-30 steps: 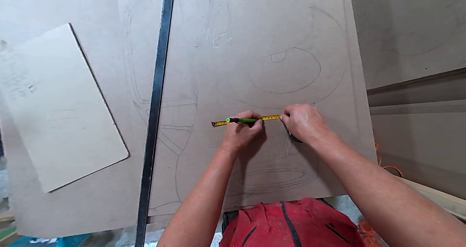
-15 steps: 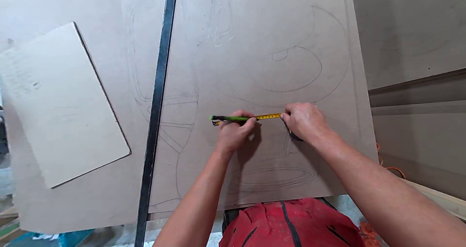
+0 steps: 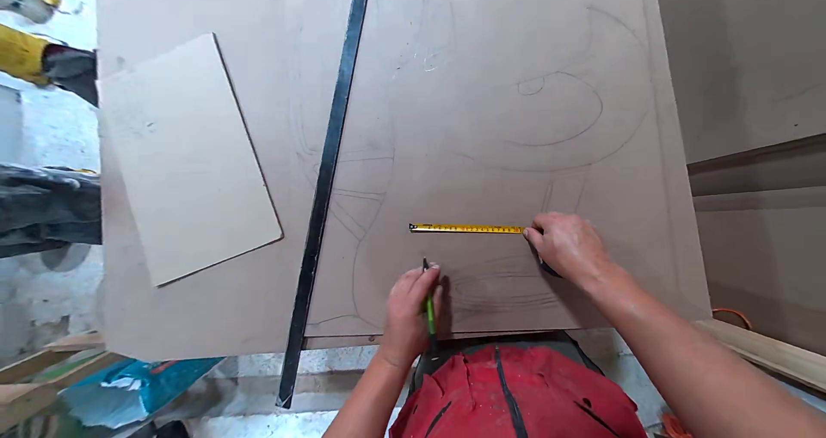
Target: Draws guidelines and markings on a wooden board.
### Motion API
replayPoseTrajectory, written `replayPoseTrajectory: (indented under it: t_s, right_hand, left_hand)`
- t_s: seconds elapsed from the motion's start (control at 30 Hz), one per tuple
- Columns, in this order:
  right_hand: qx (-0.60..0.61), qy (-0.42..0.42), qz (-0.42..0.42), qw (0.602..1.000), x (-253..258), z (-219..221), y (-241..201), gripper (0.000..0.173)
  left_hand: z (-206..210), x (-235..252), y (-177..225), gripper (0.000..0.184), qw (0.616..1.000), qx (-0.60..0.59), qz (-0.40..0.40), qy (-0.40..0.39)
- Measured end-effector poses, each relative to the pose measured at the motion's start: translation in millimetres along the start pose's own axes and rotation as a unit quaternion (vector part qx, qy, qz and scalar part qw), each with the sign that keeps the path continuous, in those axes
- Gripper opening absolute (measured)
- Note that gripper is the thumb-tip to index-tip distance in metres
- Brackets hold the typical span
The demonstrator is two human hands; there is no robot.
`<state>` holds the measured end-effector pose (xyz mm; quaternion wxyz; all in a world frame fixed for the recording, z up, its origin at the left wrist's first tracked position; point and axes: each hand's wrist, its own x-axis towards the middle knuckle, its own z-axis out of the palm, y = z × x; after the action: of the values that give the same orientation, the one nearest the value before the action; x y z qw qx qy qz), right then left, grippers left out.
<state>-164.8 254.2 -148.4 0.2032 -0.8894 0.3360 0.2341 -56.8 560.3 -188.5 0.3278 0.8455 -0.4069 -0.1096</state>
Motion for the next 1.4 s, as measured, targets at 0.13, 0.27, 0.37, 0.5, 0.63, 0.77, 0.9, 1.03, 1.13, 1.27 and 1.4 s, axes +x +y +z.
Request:
replayPoseTrajectory:
  t_s: [0.13, 0.27, 0.37, 0.5, 0.63, 0.77, 0.9, 1.03, 1.13, 1.27, 1.4]
  right_hand:
    - [-0.001, 0.012, 0.007, 1.000, -7, 2, -6, 0.031]
    - [-0.010, 0.021, 0.010, 1.000, -12, 6, -10, 0.031]
    - [-0.014, 0.029, 0.010, 0.999, -16, 12, -13, 0.029]
    - [-0.016, 0.023, 0.008, 1.000, -16, 15, -15, 0.028]
    - [-0.014, 0.031, 0.007, 0.999, -18, 18, -14, 0.029]
    - [-0.010, 0.030, 0.002, 0.999, -18, 17, -14, 0.029]
    - [-0.020, 0.019, 0.001, 1.000, -18, 15, -14, 0.029]
    - [-0.023, 0.020, -0.005, 1.000, -18, 14, -13, 0.029]
    - [-0.024, 0.021, -0.007, 0.999, -18, 15, -13, 0.029]
    - [-0.025, 0.021, -0.009, 0.999, -18, 14, -13, 0.028]
    - [-0.021, 0.015, -0.007, 1.000, -18, 12, -13, 0.028]
  left_hand:
    - [14, 7, -16, 0.041, 0.994, 0.062, 0.090, 0.016]
    - [18, 20, -26, 0.050, 0.986, 0.117, 0.116, -0.011]
    - [20, 22, -26, 0.051, 0.985, 0.126, 0.112, -0.022]
    - [21, 23, -29, 0.050, 0.985, 0.130, 0.109, -0.016]
    - [22, 21, -31, 0.049, 0.987, 0.116, 0.112, -0.006]
    - [22, 20, -31, 0.048, 0.988, 0.104, 0.115, 0.005]
    - [21, 20, -30, 0.047, 0.988, 0.091, 0.124, 0.008]
    - [20, 20, -28, 0.048, 0.988, 0.090, 0.123, 0.005]
    - [19, 20, -27, 0.047, 0.989, 0.087, 0.120, 0.004]
    - [21, 19, -30, 0.045, 0.988, 0.084, 0.125, 0.017]
    - [18, 19, -27, 0.046, 0.989, 0.074, 0.130, 0.013]
